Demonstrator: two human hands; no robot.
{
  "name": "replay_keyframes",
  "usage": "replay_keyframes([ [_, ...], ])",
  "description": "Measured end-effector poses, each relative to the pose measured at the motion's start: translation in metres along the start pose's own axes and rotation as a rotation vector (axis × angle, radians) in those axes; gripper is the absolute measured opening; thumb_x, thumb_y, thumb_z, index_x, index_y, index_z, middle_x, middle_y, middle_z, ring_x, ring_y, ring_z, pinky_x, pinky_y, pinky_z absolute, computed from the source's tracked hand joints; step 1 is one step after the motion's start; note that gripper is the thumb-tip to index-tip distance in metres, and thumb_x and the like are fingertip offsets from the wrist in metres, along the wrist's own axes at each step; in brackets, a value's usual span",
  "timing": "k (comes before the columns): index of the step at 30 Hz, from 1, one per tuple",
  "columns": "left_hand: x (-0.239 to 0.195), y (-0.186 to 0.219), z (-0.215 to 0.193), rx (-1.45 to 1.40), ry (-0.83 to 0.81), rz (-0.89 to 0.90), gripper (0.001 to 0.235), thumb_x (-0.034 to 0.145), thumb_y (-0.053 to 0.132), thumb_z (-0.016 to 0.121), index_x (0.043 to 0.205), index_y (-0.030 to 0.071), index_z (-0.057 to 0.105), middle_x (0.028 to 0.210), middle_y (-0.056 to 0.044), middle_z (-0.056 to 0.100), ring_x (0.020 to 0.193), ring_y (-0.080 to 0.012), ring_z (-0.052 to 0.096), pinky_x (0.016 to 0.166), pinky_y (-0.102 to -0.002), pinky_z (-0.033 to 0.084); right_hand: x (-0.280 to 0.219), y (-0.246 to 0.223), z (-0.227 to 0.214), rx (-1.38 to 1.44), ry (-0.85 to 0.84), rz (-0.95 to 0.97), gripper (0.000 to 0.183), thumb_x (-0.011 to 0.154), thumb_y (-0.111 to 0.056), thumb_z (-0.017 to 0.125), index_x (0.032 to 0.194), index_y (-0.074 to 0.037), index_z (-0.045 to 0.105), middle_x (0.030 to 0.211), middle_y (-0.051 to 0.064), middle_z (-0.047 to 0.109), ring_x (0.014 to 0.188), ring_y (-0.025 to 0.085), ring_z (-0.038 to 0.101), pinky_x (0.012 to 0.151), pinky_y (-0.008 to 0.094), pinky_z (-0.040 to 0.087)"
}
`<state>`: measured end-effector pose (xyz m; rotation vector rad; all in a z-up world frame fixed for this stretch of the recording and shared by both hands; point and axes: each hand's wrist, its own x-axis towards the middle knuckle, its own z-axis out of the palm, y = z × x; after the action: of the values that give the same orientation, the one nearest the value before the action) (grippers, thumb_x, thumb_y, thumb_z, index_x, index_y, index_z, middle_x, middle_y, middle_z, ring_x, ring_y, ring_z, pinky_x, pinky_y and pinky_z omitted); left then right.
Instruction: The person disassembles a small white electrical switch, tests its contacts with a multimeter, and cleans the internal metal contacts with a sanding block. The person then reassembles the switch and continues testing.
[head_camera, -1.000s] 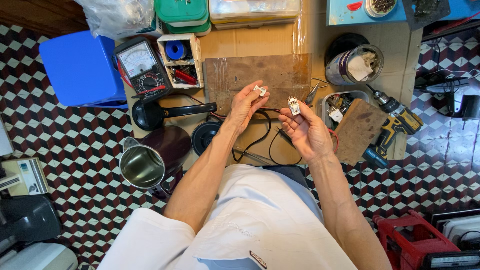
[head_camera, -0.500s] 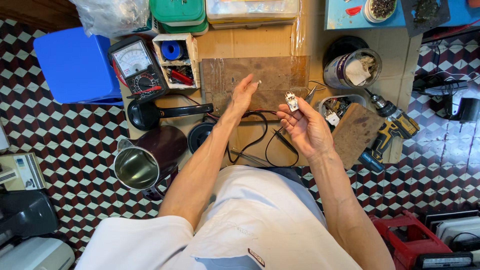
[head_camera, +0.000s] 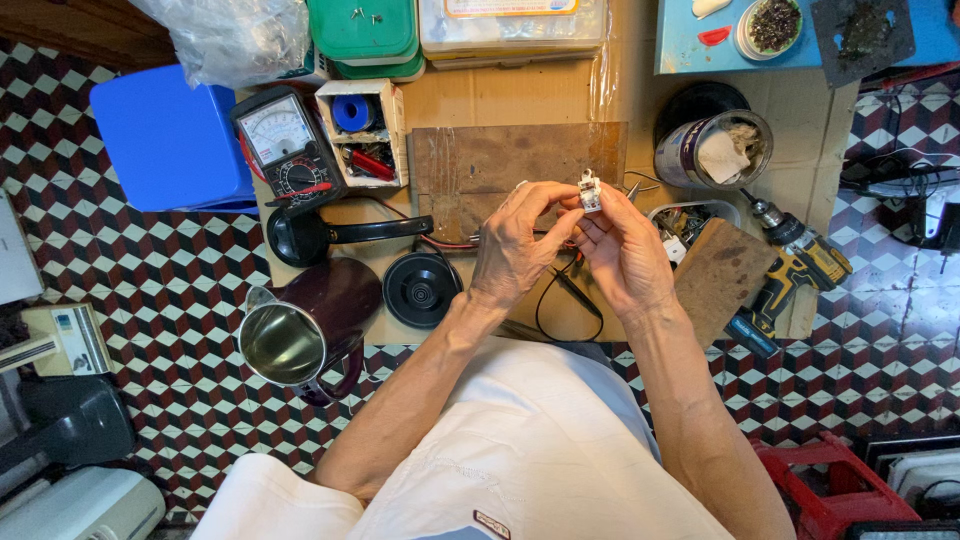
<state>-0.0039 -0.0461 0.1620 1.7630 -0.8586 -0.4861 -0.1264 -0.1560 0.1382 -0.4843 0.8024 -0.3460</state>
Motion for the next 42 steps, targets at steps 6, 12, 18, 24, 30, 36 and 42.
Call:
replay_keyframes([
  [6, 0.004, -0.003, 0.007, 0.085, 0.009, 0.005, 0.02, 0.091, 0.016, 0.078, 0.109, 0.01, 0.071, 0.105, -0.006, 0.072, 0.095, -0.023, 0.07, 0.082, -0.036, 0.058, 0.003, 0.0, 0.001, 0.026, -0.003, -0.012, 0.027, 0.103, -0.02, 0.065, 0.124, -0.002, 0.064, 0.11, 0.006, 0.069, 0.102, 0.015, 0.065, 0.097, 0.032, 0.054],
  [12, 0.005, -0.008, 0.012, 0.085, 0.04, -0.003, 0.016, 0.09, 0.014, 0.078, 0.105, 0.01, 0.072, 0.104, -0.005, 0.072, 0.094, -0.0229, 0.069, 0.081, -0.036, 0.058, 0.004, 0.002, 0.0, 0.033, -0.002, -0.004, 0.027, 0.104, -0.019, 0.064, 0.125, -0.003, 0.064, 0.11, 0.005, 0.069, 0.101, 0.014, 0.065, 0.097, 0.03, 0.053],
  [18, 0.004, -0.009, 0.015, 0.077, 0.059, -0.053, 0.013, 0.09, 0.014, 0.079, 0.099, 0.008, 0.073, 0.1, -0.005, 0.071, 0.091, -0.0212, 0.069, 0.079, -0.034, 0.058, 0.003, 0.004, -0.001, 0.041, 0.001, 0.003, 0.026, 0.104, -0.018, 0.063, 0.125, -0.002, 0.064, 0.11, 0.006, 0.07, 0.101, 0.014, 0.065, 0.096, 0.031, 0.054],
  [24, 0.004, -0.01, 0.016, 0.025, 0.059, -0.127, 0.013, 0.088, 0.015, 0.08, 0.096, 0.007, 0.072, 0.099, -0.005, 0.07, 0.09, -0.0203, 0.07, 0.076, -0.033, 0.06, 0.004, 0.005, -0.001, 0.043, 0.013, 0.008, 0.026, 0.104, -0.017, 0.063, 0.126, -0.002, 0.064, 0.11, 0.005, 0.07, 0.101, 0.014, 0.065, 0.094, 0.029, 0.054],
  [30, 0.004, -0.012, 0.014, 0.036, 0.048, -0.122, 0.013, 0.089, 0.016, 0.079, 0.096, 0.008, 0.072, 0.098, -0.004, 0.07, 0.09, -0.0198, 0.07, 0.077, -0.033, 0.059, 0.005, 0.01, -0.001, 0.062, 0.023, 0.031, 0.026, 0.103, -0.02, 0.065, 0.123, -0.003, 0.066, 0.109, 0.006, 0.071, 0.097, 0.014, 0.064, 0.091, 0.029, 0.054],
  [36, 0.008, -0.02, 0.012, -0.08, -0.032, -0.283, 0.015, 0.086, 0.02, 0.081, 0.093, 0.009, 0.074, 0.093, -0.003, 0.071, 0.084, -0.016, 0.07, 0.072, -0.032, 0.058, 0.004, 0.009, 0.001, 0.057, 0.05, 0.038, 0.025, 0.101, -0.019, 0.066, 0.122, -0.005, 0.066, 0.109, 0.005, 0.071, 0.1, 0.014, 0.065, 0.093, 0.031, 0.054],
  [42, 0.007, -0.022, 0.007, -0.145, -0.09, -0.302, 0.014, 0.088, 0.018, 0.079, 0.096, 0.009, 0.073, 0.094, -0.003, 0.07, 0.083, -0.0144, 0.07, 0.073, -0.031, 0.06, 0.006, 0.014, 0.0, 0.074, 0.097, 0.068, 0.028, 0.099, -0.022, 0.068, 0.123, -0.007, 0.067, 0.109, 0.006, 0.072, 0.099, 0.015, 0.066, 0.095, 0.032, 0.055],
])
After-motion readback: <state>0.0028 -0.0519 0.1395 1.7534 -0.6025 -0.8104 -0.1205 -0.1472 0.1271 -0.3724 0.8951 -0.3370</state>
